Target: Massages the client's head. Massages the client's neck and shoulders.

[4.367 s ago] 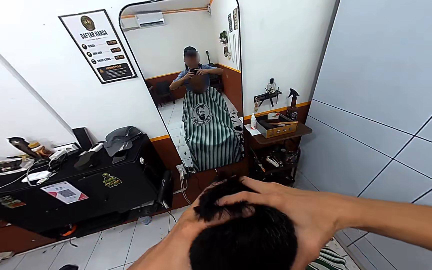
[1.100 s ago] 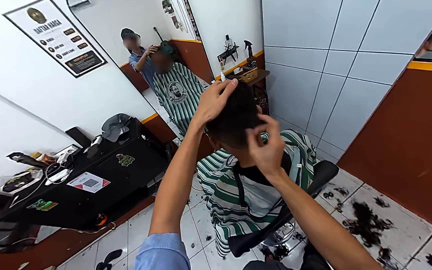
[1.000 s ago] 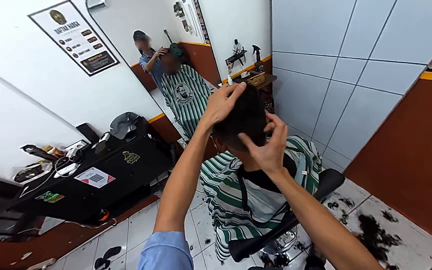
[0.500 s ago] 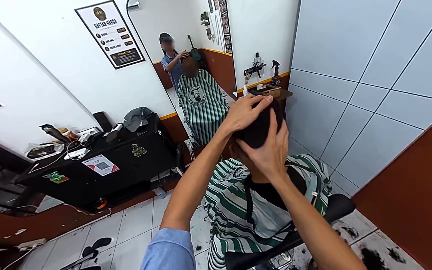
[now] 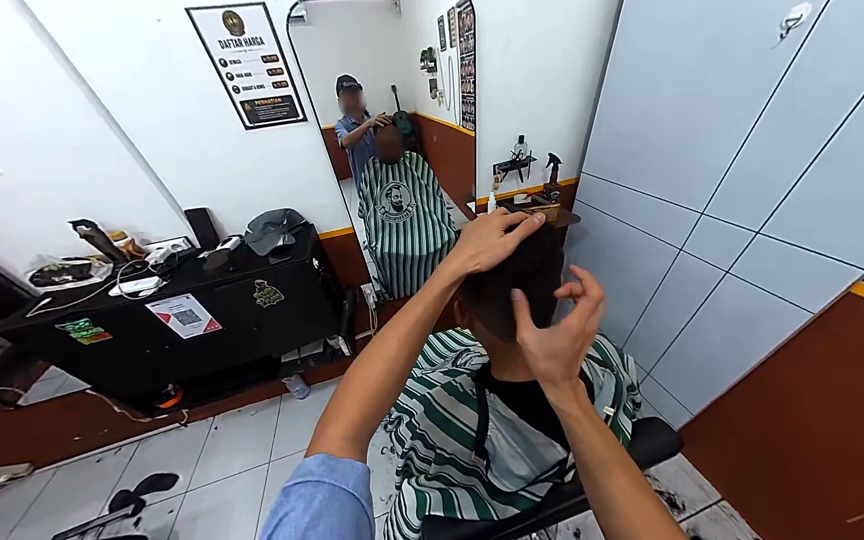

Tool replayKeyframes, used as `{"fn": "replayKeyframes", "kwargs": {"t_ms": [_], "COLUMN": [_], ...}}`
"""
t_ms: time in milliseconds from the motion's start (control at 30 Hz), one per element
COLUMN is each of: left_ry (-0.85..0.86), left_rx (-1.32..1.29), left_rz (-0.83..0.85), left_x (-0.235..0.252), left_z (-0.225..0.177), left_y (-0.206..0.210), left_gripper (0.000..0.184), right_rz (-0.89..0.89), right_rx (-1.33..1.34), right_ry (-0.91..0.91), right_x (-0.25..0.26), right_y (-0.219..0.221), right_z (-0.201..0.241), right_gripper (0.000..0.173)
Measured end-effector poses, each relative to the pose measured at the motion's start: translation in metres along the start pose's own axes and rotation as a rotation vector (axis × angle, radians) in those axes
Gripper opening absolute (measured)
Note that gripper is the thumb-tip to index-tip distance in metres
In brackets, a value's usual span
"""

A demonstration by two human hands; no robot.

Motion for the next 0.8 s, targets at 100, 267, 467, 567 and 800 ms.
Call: {"fn": "replayKeyframes", "kwargs": {"t_ms": [100, 267, 467, 567, 800], "left_ry": [0.003, 0.03, 0.01, 0.015, -0.008], "left_rx": [0.001, -0.003, -0.006, 0.0, -0.008], "left_rz": [-0.001, -0.02, -0.009, -0.005, 0.002], "left_x": [0.0, 0.0, 0.0, -0.002, -0.003], "left_z": [-0.005, -0.005, -0.004, 0.0, 0.0], "left_y": [0.002, 0.006, 0.003, 0.001, 0.003], "left_gripper": [0.058, 0.057, 0.057, 0.059, 0.057], "right_rz": [0.083, 0.108, 0.186, 0.173, 0.29], "right_rx": [-0.045, -0.098, -0.084, -0.109, -0.102], "right_ry": [0.042, 0.06, 0.134, 0.104, 0.16], "right_x": [0.013, 0.008, 0.03, 0.003, 0.02], "right_y": [0.014, 0.027, 0.029, 0.026, 0.028], "right_z": [0.001, 0.001, 0.008, 0.001, -0.004], "right_gripper": [0.111, 0.12, 0.13, 0.124, 0.138]}}
Point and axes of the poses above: each hand's wrist, its own x-axis towards the middle knuckle, its own y-axis out of the palm, z = x × y, the point moved 1 cm from there along x, towards the middle knuckle, and after that the axes turned 1 degree about z, right-handed, at the moved point
